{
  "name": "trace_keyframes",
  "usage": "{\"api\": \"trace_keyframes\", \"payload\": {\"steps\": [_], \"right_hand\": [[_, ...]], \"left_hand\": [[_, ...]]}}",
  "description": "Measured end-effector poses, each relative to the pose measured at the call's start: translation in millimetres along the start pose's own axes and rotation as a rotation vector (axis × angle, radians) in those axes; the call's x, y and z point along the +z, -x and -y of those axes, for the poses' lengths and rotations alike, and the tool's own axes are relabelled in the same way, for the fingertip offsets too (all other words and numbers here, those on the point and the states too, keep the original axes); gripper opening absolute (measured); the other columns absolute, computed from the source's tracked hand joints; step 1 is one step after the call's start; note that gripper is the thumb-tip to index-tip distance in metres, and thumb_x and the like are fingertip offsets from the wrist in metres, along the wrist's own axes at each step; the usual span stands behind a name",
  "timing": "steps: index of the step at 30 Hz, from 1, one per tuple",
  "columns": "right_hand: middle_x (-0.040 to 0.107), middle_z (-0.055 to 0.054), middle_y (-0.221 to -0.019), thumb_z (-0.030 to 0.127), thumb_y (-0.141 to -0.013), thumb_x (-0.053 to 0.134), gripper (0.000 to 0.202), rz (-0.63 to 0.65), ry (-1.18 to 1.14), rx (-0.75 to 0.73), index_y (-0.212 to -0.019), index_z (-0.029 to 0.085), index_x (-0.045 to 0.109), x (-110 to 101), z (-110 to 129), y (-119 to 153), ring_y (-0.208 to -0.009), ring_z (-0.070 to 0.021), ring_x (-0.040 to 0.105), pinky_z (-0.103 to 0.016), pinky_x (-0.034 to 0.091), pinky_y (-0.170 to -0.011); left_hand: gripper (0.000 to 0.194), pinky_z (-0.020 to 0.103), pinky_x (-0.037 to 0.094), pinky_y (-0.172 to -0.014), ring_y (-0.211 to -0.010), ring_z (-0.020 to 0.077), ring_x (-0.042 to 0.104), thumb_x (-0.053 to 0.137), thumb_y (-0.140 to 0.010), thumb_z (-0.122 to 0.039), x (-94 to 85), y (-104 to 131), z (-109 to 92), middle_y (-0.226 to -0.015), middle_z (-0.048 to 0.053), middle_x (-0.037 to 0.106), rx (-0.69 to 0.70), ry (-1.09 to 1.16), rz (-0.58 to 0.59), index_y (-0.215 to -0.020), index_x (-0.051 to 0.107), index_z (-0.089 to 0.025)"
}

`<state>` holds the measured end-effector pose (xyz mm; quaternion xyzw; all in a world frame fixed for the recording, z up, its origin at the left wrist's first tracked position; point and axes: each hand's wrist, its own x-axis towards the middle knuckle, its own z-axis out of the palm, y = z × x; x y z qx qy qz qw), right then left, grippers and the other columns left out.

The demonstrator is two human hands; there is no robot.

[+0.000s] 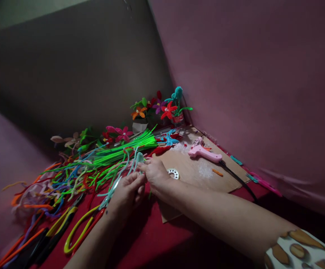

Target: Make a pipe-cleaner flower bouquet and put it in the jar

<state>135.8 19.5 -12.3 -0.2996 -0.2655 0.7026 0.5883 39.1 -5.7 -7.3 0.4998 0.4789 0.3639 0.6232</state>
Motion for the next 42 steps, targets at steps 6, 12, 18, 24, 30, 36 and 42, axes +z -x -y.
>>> {"api": "trace_keyframes", "payload": {"steps": [6, 12, 18, 24, 30, 36, 42], "right_hand": [[0.041, 0.007, -0.044, 0.028, -0.06, 0.065, 0.019, 0.029, 0.134, -0.088, -0.058, 0.015, 0.052, -6.7, 1.1, -2.3, -0.041, -0.0054, 0.032, -0.021, 0.023, -0.044], [0.043, 0.005, -0.045, 0.03, -0.065, 0.062, 0.026, 0.13, 0.452, -0.124, -0.049, 0.015, 0.048, -12.6, -0.2, 1.2, -0.045, -0.0063, 0.034, -0.023, 0.024, -0.048], [0.049, 0.003, -0.051, 0.026, -0.062, 0.064, 0.015, 0.272, 0.44, -0.039, -0.058, 0.013, 0.059, -15.2, -3.9, 8.0, -0.049, -0.0078, 0.039, -0.023, 0.028, -0.051], [0.052, 0.002, -0.052, 0.027, -0.062, 0.064, 0.016, 0.3, 0.371, 0.028, -0.057, 0.012, 0.059, -11.1, -3.2, 11.9, -0.049, -0.0076, 0.041, -0.023, 0.03, -0.052], [0.047, 0.004, -0.045, 0.02, -0.064, 0.058, 0.015, 0.246, 0.537, -0.03, -0.051, 0.014, 0.054, -12.5, -7.1, 9.5, -0.045, -0.0072, 0.039, -0.022, 0.027, -0.047], [0.05, 0.003, -0.044, 0.016, -0.062, 0.057, 0.016, 0.266, 0.636, -0.057, -0.047, 0.015, 0.051, -15.1, -10.4, 6.9, -0.043, -0.0078, 0.041, -0.022, 0.028, -0.045], [0.059, -0.002, -0.055, 0.028, -0.064, 0.063, 0.018, 0.359, 0.418, 0.054, -0.059, 0.011, 0.063, -14.1, -3.2, 9.5, -0.05, -0.009, 0.047, -0.023, 0.034, -0.053]], "left_hand": [[0.033, 0.016, 0.019, -0.028, -0.027, 0.0044, 0.033, 0.064, -0.067, -0.042, -12.4, 6.3, -7.0, -0.041, -0.005, 0.047, -0.071, -0.285, 0.062, -0.057, 0.047, -0.016], [0.026, 0.014, 0.027, -0.037, -0.038, 0.0023, 0.037, 0.066, -0.068, -0.037, -33.3, 4.5, -21.5, -0.054, -0.006, 0.048, 0.168, -0.142, -0.155, -0.078, 0.057, -0.014], [0.025, 0.015, 0.022, -0.037, -0.036, 0.0016, 0.03, 0.069, -0.067, -0.031, -27.8, -0.1, -14.8, -0.044, -0.007, 0.039, 0.244, -0.031, -0.21, -0.06, 0.053, -0.013], [0.027, 0.016, 0.023, -0.039, -0.038, 0.0017, 0.03, 0.072, -0.063, -0.029, -34.4, -0.6, -12.5, -0.046, -0.008, 0.039, 0.153, 0.136, -0.191, -0.06, 0.05, -0.014], [0.025, 0.017, 0.019, -0.038, -0.037, 0.0027, 0.028, 0.065, -0.069, -0.034, -28.9, 3.6, -14.6, -0.043, -0.006, 0.039, 0.231, -0.143, -0.252, -0.061, 0.055, -0.013], [0.027, 0.018, 0.023, -0.043, -0.044, 0.0046, 0.031, 0.063, -0.07, -0.032, -28.0, 6.8, -12.7, -0.046, -0.005, 0.038, 0.375, -0.503, -0.35, -0.052, 0.054, -0.013], [0.027, 0.019, 0.018, -0.039, -0.039, 0.0041, 0.026, 0.062, -0.071, -0.035, -33.9, 6.1, -15.7, -0.042, -0.006, 0.036, 0.27, -0.326, -0.268, -0.057, 0.055, -0.014]]}}
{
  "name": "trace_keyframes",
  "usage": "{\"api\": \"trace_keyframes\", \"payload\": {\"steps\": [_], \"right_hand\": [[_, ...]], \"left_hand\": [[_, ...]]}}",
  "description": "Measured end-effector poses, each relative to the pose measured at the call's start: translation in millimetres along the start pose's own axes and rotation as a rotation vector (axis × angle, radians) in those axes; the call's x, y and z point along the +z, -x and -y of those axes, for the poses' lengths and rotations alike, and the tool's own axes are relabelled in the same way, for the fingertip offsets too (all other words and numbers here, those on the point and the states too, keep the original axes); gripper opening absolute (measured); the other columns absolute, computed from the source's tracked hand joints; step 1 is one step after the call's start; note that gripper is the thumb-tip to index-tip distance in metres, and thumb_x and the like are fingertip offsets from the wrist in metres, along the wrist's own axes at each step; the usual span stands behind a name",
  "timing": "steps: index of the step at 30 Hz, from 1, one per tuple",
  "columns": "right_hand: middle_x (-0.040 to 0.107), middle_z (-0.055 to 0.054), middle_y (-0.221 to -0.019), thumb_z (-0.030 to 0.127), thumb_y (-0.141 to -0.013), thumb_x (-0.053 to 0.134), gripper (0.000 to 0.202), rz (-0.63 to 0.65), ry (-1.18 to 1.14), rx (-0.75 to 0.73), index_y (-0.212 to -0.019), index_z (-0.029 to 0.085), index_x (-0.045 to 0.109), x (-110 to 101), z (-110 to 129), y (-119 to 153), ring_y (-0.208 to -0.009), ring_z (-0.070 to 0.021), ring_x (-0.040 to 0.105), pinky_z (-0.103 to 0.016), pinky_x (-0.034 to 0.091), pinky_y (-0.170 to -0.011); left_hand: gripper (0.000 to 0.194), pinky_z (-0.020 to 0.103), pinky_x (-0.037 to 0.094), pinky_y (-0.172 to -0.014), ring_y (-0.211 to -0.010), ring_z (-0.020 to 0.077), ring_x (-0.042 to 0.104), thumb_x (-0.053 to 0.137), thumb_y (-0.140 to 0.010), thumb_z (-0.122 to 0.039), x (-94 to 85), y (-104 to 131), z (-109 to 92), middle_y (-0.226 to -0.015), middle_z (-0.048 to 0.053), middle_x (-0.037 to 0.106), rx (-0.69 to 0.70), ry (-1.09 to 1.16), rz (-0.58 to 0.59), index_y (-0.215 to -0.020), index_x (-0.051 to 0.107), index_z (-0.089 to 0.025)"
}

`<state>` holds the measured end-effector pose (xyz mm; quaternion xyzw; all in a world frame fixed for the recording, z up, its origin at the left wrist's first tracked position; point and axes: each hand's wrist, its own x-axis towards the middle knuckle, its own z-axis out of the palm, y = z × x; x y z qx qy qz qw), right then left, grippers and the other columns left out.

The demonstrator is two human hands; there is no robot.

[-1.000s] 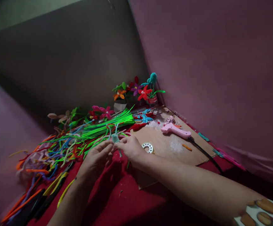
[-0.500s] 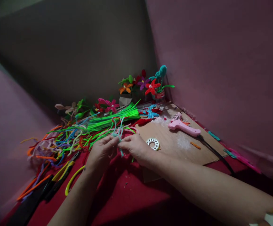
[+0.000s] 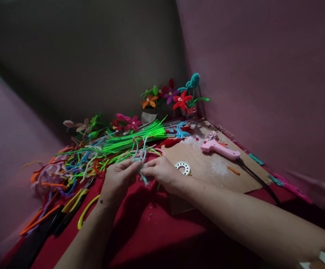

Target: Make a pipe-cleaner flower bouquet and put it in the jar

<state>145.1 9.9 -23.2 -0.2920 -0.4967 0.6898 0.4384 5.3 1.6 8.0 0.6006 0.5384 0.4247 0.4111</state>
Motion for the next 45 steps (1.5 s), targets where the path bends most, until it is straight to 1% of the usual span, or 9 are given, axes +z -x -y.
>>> {"api": "trace_keyframes", "payload": {"steps": [5, 10, 16, 23, 26, 29, 36, 42, 45], "right_hand": [[0.065, -0.007, -0.064, 0.036, -0.064, 0.066, 0.029, 0.043, -0.176, 0.049, -0.074, 0.009, 0.068, -0.8, -0.8, -1.3, -0.056, -0.0113, 0.053, -0.025, 0.038, -0.059], [0.065, -0.005, -0.06, 0.031, -0.059, 0.068, 0.022, 0.016, -0.254, 0.083, -0.067, 0.01, 0.066, 0.1, -2.7, -1.3, -0.053, -0.011, 0.054, -0.025, 0.039, -0.058], [0.063, -0.004, -0.054, 0.026, -0.056, 0.066, 0.016, -0.025, -0.275, 0.083, -0.058, 0.011, 0.062, 0.6, -1.8, -1.6, -0.051, -0.0114, 0.053, -0.025, 0.039, -0.056], [0.056, -0.001, -0.051, 0.027, -0.062, 0.066, 0.018, 0.009, -0.135, 0.009, -0.057, 0.01, 0.062, -2.7, -2.8, -0.9, -0.046, -0.0073, 0.044, -0.023, 0.032, -0.051], [0.056, 0.0, -0.05, 0.031, -0.062, 0.07, 0.023, -0.005, -0.07, 0.02, -0.056, 0.01, 0.062, -3.4, -1.9, -0.3, -0.045, -0.0063, 0.042, -0.023, 0.031, -0.05], [0.057, 0.0, -0.048, 0.03, -0.061, 0.071, 0.023, -0.048, -0.029, 0.048, -0.054, 0.011, 0.06, -0.9, 1.9, 1.4, -0.043, -0.0065, 0.044, -0.022, 0.033, -0.049], [0.058, 0.001, -0.045, 0.017, -0.061, 0.065, 0.015, -0.114, 0.036, 0.093, -0.05, 0.013, 0.056, 6.8, 6.7, 5.0, -0.039, -0.0074, 0.047, -0.021, 0.033, -0.041], [0.057, 0.001, -0.045, 0.017, -0.061, 0.065, 0.015, -0.065, 0.003, 0.089, -0.05, 0.013, 0.056, 2.8, 4.1, 4.7, -0.039, -0.0066, 0.044, -0.021, 0.033, -0.042], [0.057, 0.0, -0.045, 0.018, -0.062, 0.065, 0.013, -0.032, 0.012, 0.084, -0.052, 0.012, 0.058, 2.1, 3.0, 5.0, -0.039, -0.0068, 0.044, -0.021, 0.033, -0.042]], "left_hand": [[0.028, 0.018, 0.022, -0.038, -0.035, 0.0032, 0.027, 0.066, -0.069, -0.035, -2.2, -3.4, 2.6, -0.039, -0.007, 0.034, -0.079, 0.178, 0.025, -0.056, 0.053, -0.014], [0.025, 0.018, 0.025, -0.039, -0.035, 0.0017, 0.024, 0.067, -0.068, -0.032, 1.8, -2.6, 2.8, -0.039, -0.008, 0.032, -0.09, 0.234, 0.013, -0.057, 0.055, -0.013], [0.023, 0.016, 0.016, -0.034, -0.033, 0.0012, 0.024, 0.068, -0.065, -0.031, 5.2, -1.0, 0.7, -0.038, -0.008, 0.033, -0.114, 0.224, -0.016, -0.058, 0.056, -0.013], [0.023, 0.016, 0.018, -0.036, -0.036, 0.0015, 0.028, 0.069, -0.064, -0.031, 4.0, -1.6, 1.3, -0.04, -0.007, 0.039, -0.083, 0.15, -0.043, -0.06, 0.058, -0.012], [0.026, 0.016, 0.018, -0.036, -0.035, 0.0018, 0.028, 0.069, -0.064, -0.032, 3.3, -1.6, 0.1, -0.04, -0.007, 0.037, -0.089, 0.161, 0.02, -0.056, 0.054, -0.013], [0.023, 0.017, 0.018, -0.034, -0.034, 0.0027, 0.028, 0.067, -0.067, -0.035, 3.1, -1.4, -0.5, -0.041, -0.008, 0.04, -0.08, 0.205, 0.055, -0.067, 0.057, -0.014], [0.022, 0.016, 0.023, -0.038, -0.04, 0.0028, 0.031, 0.066, -0.068, -0.033, 3.3, -1.7, 4.3, -0.044, -0.006, 0.041, 0.032, 0.037, -0.09, -0.061, 0.059, -0.013], [0.02, 0.017, 0.019, -0.036, -0.035, 0.0028, 0.027, 0.065, -0.07, -0.034, -4.8, -4.9, 4.2, -0.044, -0.008, 0.04, -0.07, 0.247, 0.105, -0.074, 0.057, -0.016], [0.021, 0.017, 0.019, -0.036, -0.035, 0.0033, 0.028, 0.064, -0.071, -0.034, -8.2, -4.9, 2.4, -0.043, -0.008, 0.04, -0.072, 0.227, 0.159, -0.07, 0.054, -0.016]]}}
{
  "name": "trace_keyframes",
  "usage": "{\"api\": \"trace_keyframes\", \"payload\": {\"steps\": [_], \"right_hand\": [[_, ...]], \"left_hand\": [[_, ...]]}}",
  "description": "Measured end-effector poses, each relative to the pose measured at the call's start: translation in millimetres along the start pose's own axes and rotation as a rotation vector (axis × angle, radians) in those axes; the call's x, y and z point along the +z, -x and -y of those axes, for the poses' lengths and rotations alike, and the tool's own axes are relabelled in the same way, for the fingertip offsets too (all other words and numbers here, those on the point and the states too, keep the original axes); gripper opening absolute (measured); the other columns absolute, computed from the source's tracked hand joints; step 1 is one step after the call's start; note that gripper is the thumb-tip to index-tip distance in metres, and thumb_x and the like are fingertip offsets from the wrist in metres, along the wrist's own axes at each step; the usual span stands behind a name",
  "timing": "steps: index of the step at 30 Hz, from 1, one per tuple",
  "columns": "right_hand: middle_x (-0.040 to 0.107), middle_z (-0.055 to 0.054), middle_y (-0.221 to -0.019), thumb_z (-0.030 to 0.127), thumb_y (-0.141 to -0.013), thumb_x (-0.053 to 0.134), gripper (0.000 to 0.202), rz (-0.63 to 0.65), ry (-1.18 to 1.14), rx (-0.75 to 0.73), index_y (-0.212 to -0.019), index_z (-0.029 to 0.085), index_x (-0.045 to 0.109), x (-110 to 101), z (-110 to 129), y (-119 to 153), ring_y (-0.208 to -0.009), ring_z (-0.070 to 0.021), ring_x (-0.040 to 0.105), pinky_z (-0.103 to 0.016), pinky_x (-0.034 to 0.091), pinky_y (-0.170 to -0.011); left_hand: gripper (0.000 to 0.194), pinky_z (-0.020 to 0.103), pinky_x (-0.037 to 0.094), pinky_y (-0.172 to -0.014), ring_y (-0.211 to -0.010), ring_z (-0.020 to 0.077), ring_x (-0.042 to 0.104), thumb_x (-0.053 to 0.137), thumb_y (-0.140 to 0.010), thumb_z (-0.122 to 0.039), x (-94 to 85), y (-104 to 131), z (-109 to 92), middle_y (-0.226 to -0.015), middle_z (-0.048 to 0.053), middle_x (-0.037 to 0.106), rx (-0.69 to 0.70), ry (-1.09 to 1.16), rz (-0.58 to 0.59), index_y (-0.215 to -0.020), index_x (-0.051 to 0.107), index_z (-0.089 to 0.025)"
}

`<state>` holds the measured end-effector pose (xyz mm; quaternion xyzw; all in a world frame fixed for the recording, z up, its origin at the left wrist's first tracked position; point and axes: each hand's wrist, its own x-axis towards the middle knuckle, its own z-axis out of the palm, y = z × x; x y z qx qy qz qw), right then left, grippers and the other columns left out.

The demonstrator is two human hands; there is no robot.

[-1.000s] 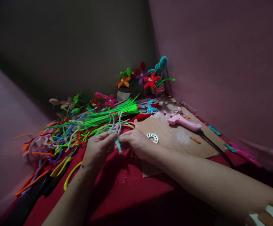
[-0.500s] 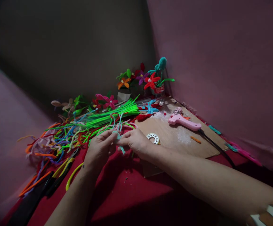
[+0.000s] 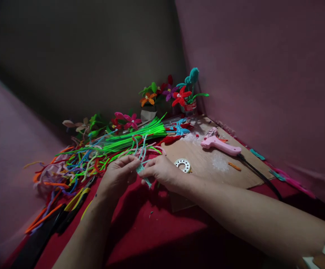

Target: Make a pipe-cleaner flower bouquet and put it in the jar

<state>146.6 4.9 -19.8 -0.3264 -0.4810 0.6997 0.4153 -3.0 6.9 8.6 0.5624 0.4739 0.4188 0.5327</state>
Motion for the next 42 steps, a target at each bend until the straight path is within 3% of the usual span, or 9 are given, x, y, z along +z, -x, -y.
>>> {"api": "trace_keyframes", "payload": {"steps": [11, 15, 20, 26, 30, 36, 42], "right_hand": [[0.052, 0.002, -0.04, 0.016, -0.061, 0.06, 0.014, 0.03, 0.153, 0.011, -0.048, 0.014, 0.055, 3.8, -0.2, 0.4, -0.037, -0.0073, 0.043, -0.021, 0.032, -0.04], [0.053, 0.002, -0.042, 0.015, -0.062, 0.06, 0.014, 0.017, 0.142, 0.001, -0.049, 0.014, 0.054, 4.1, 1.1, 0.9, -0.037, -0.007, 0.045, -0.021, 0.033, -0.041], [0.053, 0.003, -0.042, 0.013, -0.061, 0.06, 0.014, 0.002, 0.062, -0.005, -0.049, 0.014, 0.053, 1.2, 1.5, 0.1, -0.036, -0.0059, 0.042, -0.02, 0.031, -0.039], [0.053, 0.003, -0.04, 0.014, -0.061, 0.061, 0.016, 0.037, 0.038, -0.006, -0.046, 0.014, 0.053, 0.4, -1.0, -0.7, -0.036, -0.0067, 0.042, -0.021, 0.031, -0.041], [0.051, 0.003, -0.039, 0.015, -0.059, 0.061, 0.016, 0.014, 0.058, 0.04, -0.045, 0.014, 0.052, 0.2, -3.6, -2.1, -0.035, -0.0073, 0.041, -0.022, 0.028, -0.04], [0.051, 0.003, -0.047, 0.024, -0.059, 0.067, 0.017, -0.129, -0.028, -0.115, -0.052, 0.013, 0.056, -3.6, -0.4, -5.4, -0.045, -0.0065, 0.042, -0.021, 0.032, -0.048], [0.052, 0.004, -0.051, 0.027, -0.061, 0.067, 0.016, -0.226, -0.16, -0.109, -0.063, 0.014, 0.057, -0.1, 6.5, -0.9, -0.045, -0.008, 0.045, -0.023, 0.034, -0.046]], "left_hand": [[0.023, 0.018, 0.025, -0.04, -0.043, 0.0059, 0.033, 0.059, -0.072, -0.036, -0.1, 3.5, -6.9, -0.049, -0.004, 0.045, 0.106, -0.448, -0.03, -0.063, 0.056, -0.015], [0.025, 0.018, 0.021, -0.039, -0.04, 0.0044, 0.029, 0.061, -0.071, -0.038, -0.5, 3.0, -4.9, -0.047, -0.006, 0.042, 0.031, -0.299, -0.024, -0.063, 0.053, -0.015], [0.024, 0.018, 0.018, -0.039, -0.038, 0.0034, 0.027, 0.062, -0.072, -0.037, -2.7, 2.2, -1.6, -0.047, -0.007, 0.041, -0.043, -0.038, 0.071, -0.078, 0.058, -0.015], [0.027, 0.018, 0.017, -0.04, -0.04, 0.0028, 0.026, 0.064, -0.071, -0.038, -0.9, 2.4, -2.3, -0.049, -0.006, 0.039, -0.069, -0.124, 0.094, -0.067, 0.055, -0.013], [0.03, 0.017, 0.015, -0.038, -0.04, 0.0026, 0.024, 0.065, -0.068, -0.04, 2.8, 2.7, -3.5, -0.046, -0.007, 0.037, -0.035, -0.269, 0.046, -0.063, 0.056, -0.013], [0.033, 0.016, 0.018, -0.035, -0.036, 0.0029, 0.026, 0.058, -0.073, -0.049, 2.7, 2.8, -0.9, -0.046, -0.007, 0.039, -0.075, -0.043, -0.032, -0.069, 0.053, -0.016], [0.029, 0.015, 0.02, -0.035, -0.034, 0.0025, 0.032, 0.064, -0.07, -0.04, 16.8, 6.8, 4.7, -0.042, -0.006, 0.042, -0.18, -0.101, 0.134, -0.065, 0.055, -0.013]]}}
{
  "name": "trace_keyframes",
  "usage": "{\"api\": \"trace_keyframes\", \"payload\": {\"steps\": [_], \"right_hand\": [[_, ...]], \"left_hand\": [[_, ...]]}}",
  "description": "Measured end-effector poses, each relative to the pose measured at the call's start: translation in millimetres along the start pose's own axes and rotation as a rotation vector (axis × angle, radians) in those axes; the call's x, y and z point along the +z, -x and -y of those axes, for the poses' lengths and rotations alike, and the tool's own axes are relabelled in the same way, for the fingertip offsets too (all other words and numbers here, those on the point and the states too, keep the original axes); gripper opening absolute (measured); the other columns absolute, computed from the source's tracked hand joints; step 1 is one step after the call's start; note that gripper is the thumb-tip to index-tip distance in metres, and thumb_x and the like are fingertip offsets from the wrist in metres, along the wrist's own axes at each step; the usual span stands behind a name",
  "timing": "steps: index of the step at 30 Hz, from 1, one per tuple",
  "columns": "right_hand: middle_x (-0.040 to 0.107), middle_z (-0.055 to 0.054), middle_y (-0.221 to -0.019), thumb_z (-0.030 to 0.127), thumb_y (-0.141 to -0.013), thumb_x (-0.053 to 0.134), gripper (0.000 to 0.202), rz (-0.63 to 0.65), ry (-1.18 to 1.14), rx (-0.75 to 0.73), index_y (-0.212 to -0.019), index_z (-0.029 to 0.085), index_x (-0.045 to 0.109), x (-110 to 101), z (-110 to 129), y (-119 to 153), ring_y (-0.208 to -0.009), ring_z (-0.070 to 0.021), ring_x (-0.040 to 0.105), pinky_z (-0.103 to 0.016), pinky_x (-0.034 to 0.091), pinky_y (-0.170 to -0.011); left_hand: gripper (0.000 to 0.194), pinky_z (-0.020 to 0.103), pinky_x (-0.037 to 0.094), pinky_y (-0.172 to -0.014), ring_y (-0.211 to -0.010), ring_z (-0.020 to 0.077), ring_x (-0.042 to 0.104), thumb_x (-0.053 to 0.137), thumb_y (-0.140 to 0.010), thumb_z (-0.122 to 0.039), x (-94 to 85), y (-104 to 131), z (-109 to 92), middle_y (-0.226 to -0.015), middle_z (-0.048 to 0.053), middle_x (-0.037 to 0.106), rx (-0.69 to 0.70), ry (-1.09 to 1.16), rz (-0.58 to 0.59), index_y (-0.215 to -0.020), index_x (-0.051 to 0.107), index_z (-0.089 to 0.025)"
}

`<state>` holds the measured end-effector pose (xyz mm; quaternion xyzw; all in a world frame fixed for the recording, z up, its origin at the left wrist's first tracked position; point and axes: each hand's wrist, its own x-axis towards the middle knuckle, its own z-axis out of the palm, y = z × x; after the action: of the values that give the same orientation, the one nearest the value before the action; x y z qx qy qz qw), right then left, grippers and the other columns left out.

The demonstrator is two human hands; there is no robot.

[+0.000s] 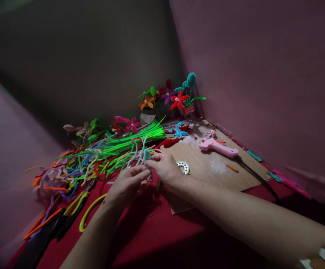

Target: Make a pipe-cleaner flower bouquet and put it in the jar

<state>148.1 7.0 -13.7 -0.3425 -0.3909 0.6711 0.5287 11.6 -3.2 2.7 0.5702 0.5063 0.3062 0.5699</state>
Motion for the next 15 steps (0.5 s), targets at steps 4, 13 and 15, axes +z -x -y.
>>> {"api": "trace_keyframes", "payload": {"steps": [4, 13, 15], "right_hand": [[0.052, 0.004, -0.051, 0.029, -0.062, 0.066, 0.017, -0.01, -0.008, -0.013, -0.065, 0.015, 0.055, 1.3, -3.2, 0.7, -0.044, -0.0087, 0.047, -0.022, 0.035, -0.046], [0.054, 0.002, -0.058, 0.029, -0.067, 0.057, 0.015, -0.019, 0.089, -0.124, -0.073, 0.015, 0.058, -1.5, -6.6, -4.4, -0.049, -0.0083, 0.045, -0.021, 0.036, -0.048], [0.053, 0.002, -0.058, 0.029, -0.065, 0.058, 0.015, -0.034, 0.12, -0.156, -0.066, 0.015, 0.056, -3.7, -6.3, -7.6, -0.052, -0.0085, 0.044, -0.021, 0.036, -0.05]], "left_hand": [[0.029, 0.016, 0.016, -0.033, -0.03, 0.0026, 0.029, 0.064, -0.069, -0.039, 7.5, -1.1, 2.7, -0.038, -0.005, 0.041, -0.031, 0.052, -0.005, -0.06, 0.053, -0.013], [0.036, 0.015, 0.013, -0.027, -0.026, 0.002, 0.024, 0.063, -0.068, -0.045, 21.3, 0.8, 5.7, -0.038, -0.006, 0.04, -0.149, 0.261, 0.065, -0.056, 0.045, -0.016], [0.039, 0.015, 0.016, -0.028, -0.027, 0.0031, 0.028, 0.059, -0.07, -0.051, 18.9, 0.1, 6.2, -0.038, -0.005, 0.043, -0.11, 0.168, -0.025, -0.059, 0.049, -0.015]]}}
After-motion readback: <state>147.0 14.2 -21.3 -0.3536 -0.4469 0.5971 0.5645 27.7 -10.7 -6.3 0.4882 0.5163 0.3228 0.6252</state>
